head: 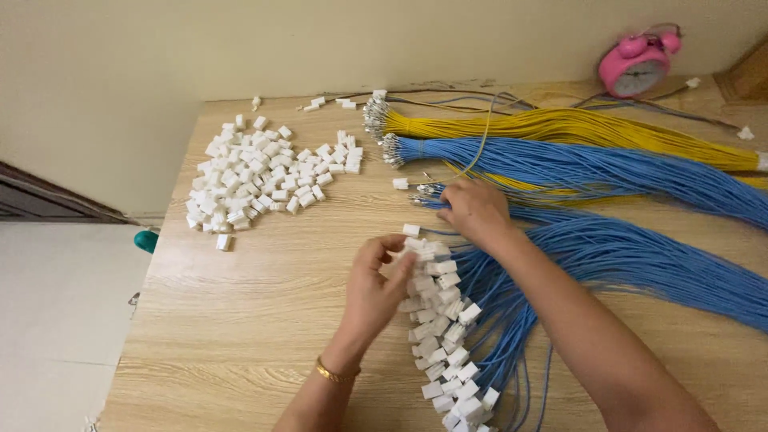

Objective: Insert metal wire terminals into white plastic connector housings to assemble wire harnesses.

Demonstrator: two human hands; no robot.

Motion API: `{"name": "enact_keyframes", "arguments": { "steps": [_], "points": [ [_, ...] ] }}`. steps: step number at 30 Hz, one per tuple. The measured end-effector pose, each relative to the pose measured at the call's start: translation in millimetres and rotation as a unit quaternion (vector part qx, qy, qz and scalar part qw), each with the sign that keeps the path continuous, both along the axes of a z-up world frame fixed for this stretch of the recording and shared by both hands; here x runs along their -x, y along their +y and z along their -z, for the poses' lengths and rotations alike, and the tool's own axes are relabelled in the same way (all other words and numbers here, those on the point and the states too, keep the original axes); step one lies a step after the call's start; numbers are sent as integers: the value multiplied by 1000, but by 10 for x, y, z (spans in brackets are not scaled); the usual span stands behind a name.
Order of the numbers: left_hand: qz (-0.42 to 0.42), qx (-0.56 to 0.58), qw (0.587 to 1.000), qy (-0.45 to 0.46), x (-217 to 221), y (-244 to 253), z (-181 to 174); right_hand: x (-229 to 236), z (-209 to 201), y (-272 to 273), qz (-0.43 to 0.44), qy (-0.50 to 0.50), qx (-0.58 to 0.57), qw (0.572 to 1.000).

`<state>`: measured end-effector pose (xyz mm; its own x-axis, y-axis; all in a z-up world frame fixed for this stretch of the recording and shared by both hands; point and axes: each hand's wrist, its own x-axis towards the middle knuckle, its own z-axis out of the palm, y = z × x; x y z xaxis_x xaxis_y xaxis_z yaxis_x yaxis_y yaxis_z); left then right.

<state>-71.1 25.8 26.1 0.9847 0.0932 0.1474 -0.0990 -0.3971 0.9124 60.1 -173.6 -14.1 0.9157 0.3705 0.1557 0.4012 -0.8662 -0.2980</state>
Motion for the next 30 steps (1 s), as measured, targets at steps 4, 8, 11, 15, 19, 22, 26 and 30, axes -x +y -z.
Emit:
{"name": "enact_keyframes", "arguments": {
  "steps": [4,8,11,15,19,22,26,30],
  "points": [
    [-55,-11,998,-12,-409,485,371,-67,43,69,32,61,32,997],
    [-152,-121,980,-35,-846,976,592,-142,206,59,-8,4,88,996],
    [-186,-222,956,-56,-1065,1084,588,-147,50,42,-9,26,84,996],
    [-167,-362,909,-121,-1232,999,587,-200,186,-249,6,19,-67,998],
    [-116,-413,891,-149,-1539,921,742,-75,-85,-360,35,183,-311,932],
    [-98,-496,848,-161,-1703,838,777,-35,-58,-464,-2,122,-390,913],
    [-47,-552,830,-66,-1888,777,780,97,-86,-588,8,106,-396,912],
    [9,-589,808,-9,-1981,760,699,136,13,-676,-21,76,-442,894]
  ]
}}
